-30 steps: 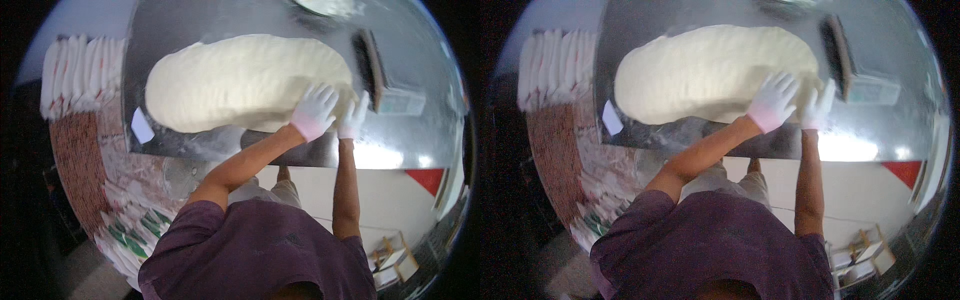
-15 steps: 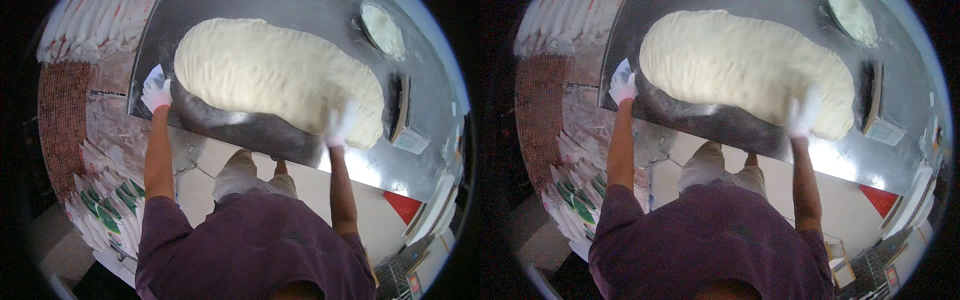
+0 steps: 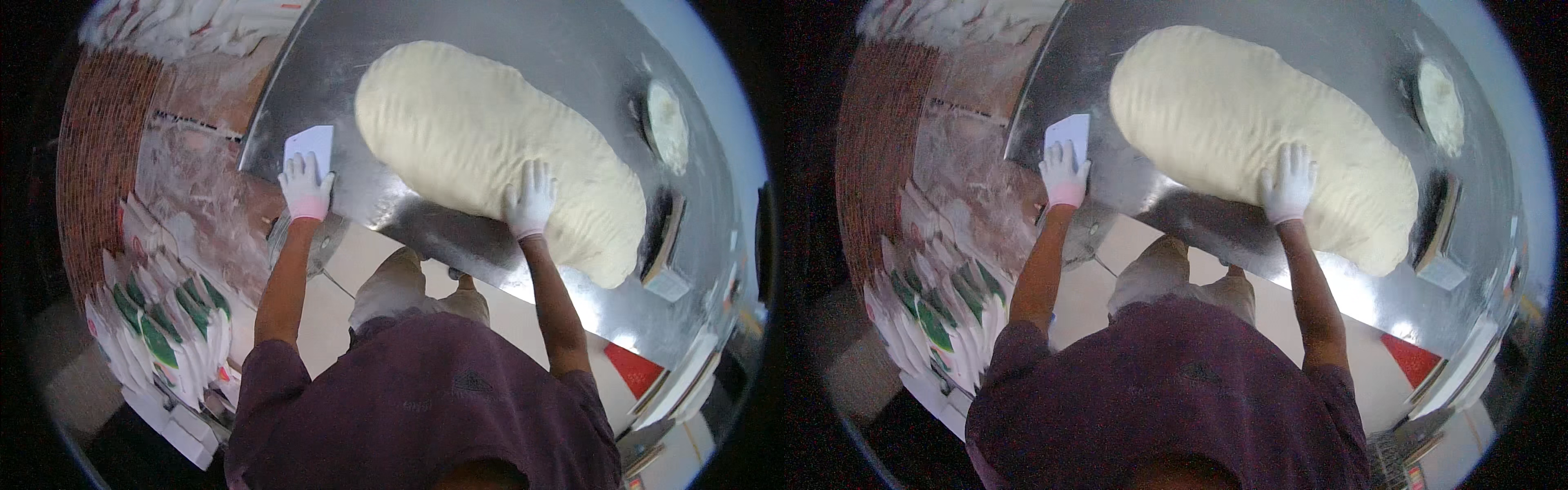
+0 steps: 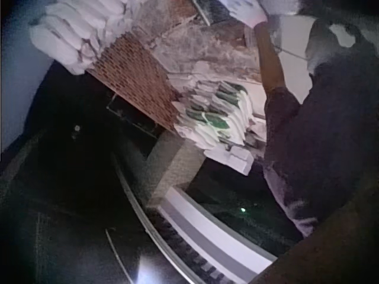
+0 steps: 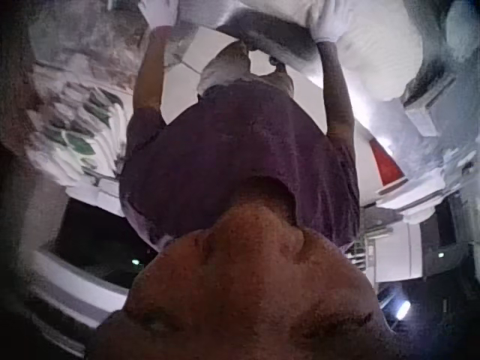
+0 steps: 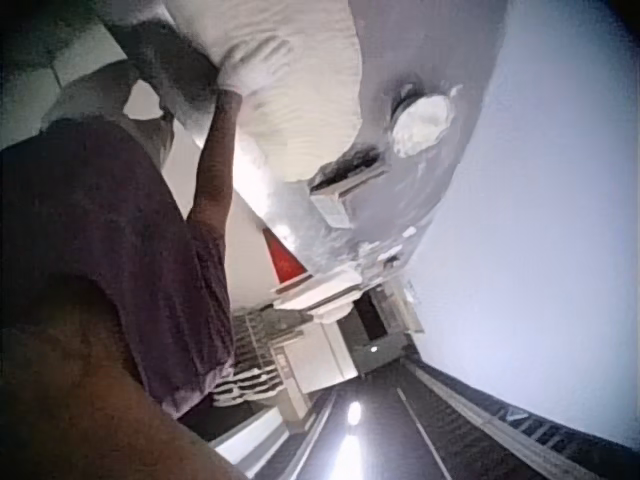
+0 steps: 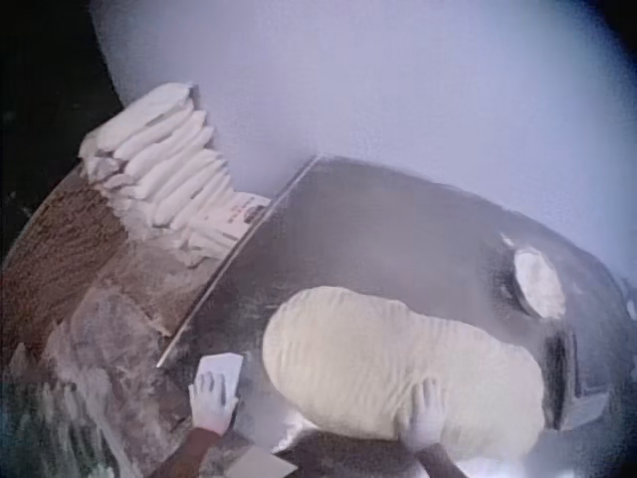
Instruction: The person prepares dough on a large metal table. They use a scraper and their hands to pat, roll, and shape a large piece of dough, then use the scraper to cut smaller portions from it and weigh each one on a digital scale.
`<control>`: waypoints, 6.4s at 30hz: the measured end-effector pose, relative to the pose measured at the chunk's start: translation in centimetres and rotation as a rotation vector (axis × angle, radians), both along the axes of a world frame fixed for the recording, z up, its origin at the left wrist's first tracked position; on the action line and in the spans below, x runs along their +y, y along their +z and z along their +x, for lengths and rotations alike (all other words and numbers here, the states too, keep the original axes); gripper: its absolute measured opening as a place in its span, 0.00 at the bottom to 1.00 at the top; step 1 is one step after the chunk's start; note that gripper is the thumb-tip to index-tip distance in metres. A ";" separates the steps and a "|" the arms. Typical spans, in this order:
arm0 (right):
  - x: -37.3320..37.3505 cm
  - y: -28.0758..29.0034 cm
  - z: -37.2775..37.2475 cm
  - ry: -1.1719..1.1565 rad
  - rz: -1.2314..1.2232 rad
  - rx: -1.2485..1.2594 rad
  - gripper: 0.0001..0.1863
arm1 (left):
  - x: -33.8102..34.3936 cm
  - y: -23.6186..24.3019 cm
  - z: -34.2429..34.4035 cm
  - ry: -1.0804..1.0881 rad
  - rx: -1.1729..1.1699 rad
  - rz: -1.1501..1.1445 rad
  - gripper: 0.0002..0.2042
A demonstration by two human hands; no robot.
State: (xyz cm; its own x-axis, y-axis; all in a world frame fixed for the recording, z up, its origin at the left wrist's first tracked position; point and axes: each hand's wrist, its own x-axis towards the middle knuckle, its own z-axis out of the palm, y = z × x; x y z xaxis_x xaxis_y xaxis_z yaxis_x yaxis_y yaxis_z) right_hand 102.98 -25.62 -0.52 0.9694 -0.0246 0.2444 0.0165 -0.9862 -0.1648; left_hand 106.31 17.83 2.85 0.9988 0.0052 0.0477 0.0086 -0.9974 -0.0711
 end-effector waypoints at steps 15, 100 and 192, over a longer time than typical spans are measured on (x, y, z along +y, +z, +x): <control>-4.9 7.0 -5.9 -0.185 0.445 -0.073 0.32 | 2.6 1.7 1.3 0.552 0.297 -0.656 0.28; -49.1 9.8 -5.9 -0.818 0.693 -0.049 0.37 | -56.4 5.2 -4.9 0.355 0.626 -1.607 0.21; -58.8 13.4 -28.9 -0.265 0.301 -0.117 0.31 | -72.7 9.9 -24.4 -0.025 0.425 -1.441 0.15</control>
